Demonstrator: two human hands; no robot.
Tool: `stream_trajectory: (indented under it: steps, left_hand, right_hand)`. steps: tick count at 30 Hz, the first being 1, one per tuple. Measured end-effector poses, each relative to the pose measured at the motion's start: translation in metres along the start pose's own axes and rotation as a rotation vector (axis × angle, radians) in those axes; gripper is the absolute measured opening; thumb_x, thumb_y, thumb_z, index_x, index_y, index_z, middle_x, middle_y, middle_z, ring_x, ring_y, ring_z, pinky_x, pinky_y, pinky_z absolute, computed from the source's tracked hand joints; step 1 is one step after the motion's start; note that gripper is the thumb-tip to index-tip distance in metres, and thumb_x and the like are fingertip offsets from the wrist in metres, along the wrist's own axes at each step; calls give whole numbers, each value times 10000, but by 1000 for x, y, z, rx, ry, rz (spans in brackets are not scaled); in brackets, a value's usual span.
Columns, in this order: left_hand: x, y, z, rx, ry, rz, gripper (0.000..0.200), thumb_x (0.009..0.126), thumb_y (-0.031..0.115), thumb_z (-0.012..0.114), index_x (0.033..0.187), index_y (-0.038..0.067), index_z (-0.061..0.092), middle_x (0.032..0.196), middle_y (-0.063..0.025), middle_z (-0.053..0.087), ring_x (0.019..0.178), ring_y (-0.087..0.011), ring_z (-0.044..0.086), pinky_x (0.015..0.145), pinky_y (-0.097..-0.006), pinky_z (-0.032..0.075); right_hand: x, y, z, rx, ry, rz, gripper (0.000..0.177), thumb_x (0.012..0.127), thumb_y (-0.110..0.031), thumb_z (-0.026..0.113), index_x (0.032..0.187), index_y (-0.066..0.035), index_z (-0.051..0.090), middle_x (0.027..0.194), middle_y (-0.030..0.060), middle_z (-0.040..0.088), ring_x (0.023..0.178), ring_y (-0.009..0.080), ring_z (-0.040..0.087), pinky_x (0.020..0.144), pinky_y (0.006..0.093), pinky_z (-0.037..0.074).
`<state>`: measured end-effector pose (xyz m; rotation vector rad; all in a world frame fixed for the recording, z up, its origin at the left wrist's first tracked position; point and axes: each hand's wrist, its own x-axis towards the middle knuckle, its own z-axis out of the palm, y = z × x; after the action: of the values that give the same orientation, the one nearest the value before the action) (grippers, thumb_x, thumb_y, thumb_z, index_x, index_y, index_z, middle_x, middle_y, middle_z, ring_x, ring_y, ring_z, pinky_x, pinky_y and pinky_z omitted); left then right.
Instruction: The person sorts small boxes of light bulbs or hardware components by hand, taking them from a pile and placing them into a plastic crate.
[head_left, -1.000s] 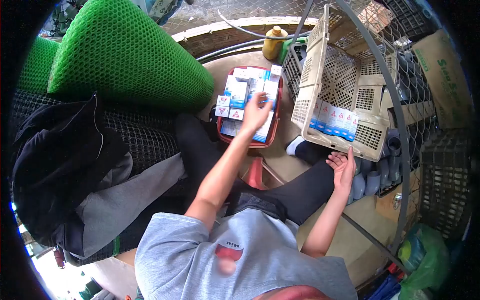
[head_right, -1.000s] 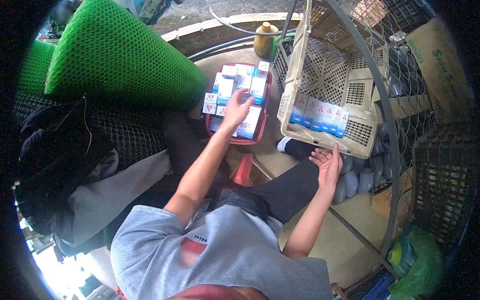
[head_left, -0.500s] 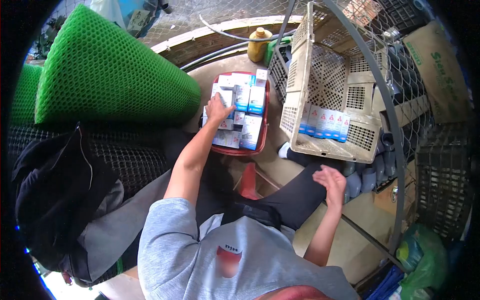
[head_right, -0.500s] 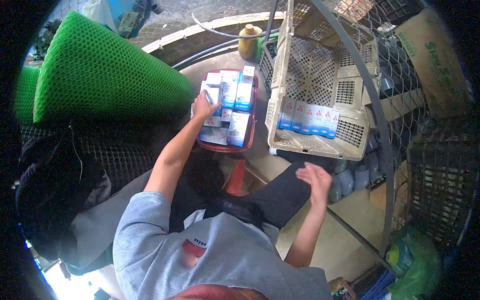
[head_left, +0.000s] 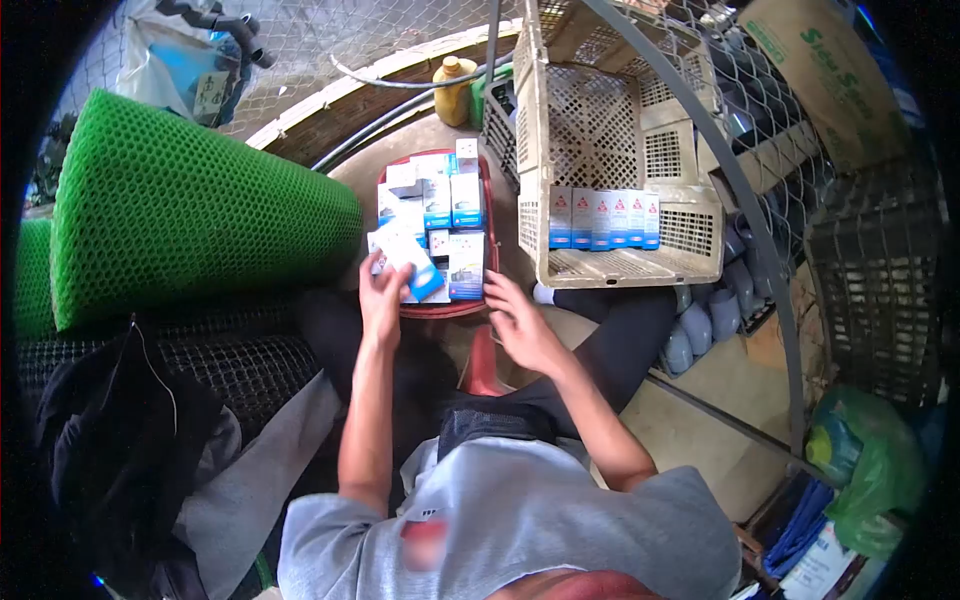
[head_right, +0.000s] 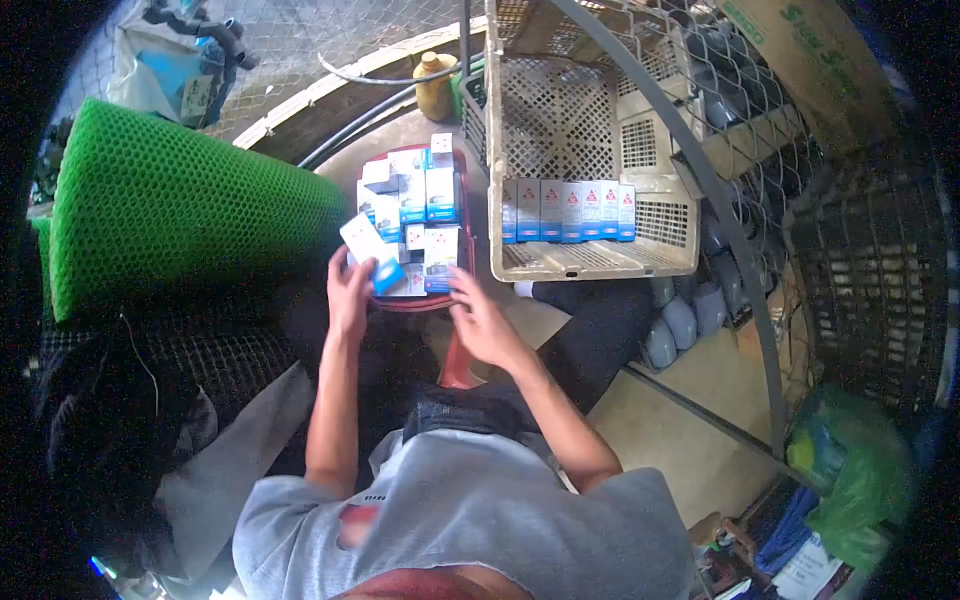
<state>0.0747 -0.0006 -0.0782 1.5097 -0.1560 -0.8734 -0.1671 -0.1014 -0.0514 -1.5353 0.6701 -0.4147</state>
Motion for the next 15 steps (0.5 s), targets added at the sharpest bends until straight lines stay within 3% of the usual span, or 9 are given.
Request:
stream_trajectory:
  steps: [1,3,6,9,13,15]
  left_hand:
    - [-32,10,9,-78,-61,-8,751,906,102,776,1525,43,356,1341,-180,606,1164,-214,634,947,-329,531]
    - [-80,22,29,-127,-158,69,739,939,78,731,1554,44,322,1335,-185,603,1150,-211,631,966,-342,523]
    - [-91,24,27,-96,-223,127,771,928,68,736,1577,49,320,1392,-203,570,1235,-257,604,1023,-395,510]
    - [-88,37,21,-33,-364,180,780,915,64,743,1576,47,329,1416,-213,557,1262,-279,595,1044,-413,505]
    - [-93,55,17,18,-631,219,779,915,84,751,1574,44,337,1431,-223,557,1289,-313,586,1073,-441,491]
    - [-83,58,4,-20,-663,281,662,989,239,702,1534,14,401,1356,-212,615,1256,-315,612,1058,-445,497]
  right_hand:
    - [3,-1,10,-28,-65,-5,703,1015,-151,616,1604,-28,251,1558,243,436,1392,322,514,1063,392,487]
    - [6,-6,33,152,-190,58,850,961,-222,720,1608,2,217,1549,247,430,1433,301,449,1110,409,445]
    - [5,-18,52,109,-120,-85,950,921,-282,781,1610,15,199,1531,249,434,1418,284,457,1127,420,426]
    - [-8,-36,52,254,-71,-55,961,911,-304,793,1611,1,209,1524,238,452,1397,296,484,1129,427,423]
    - [-34,-61,33,59,27,-55,967,892,-297,809,1598,12,225,1468,259,517,1363,311,529,1129,432,422]
    - [-50,-94,11,151,12,-1,910,900,-279,794,1583,15,269,1438,277,539,1359,345,541,1130,436,421]
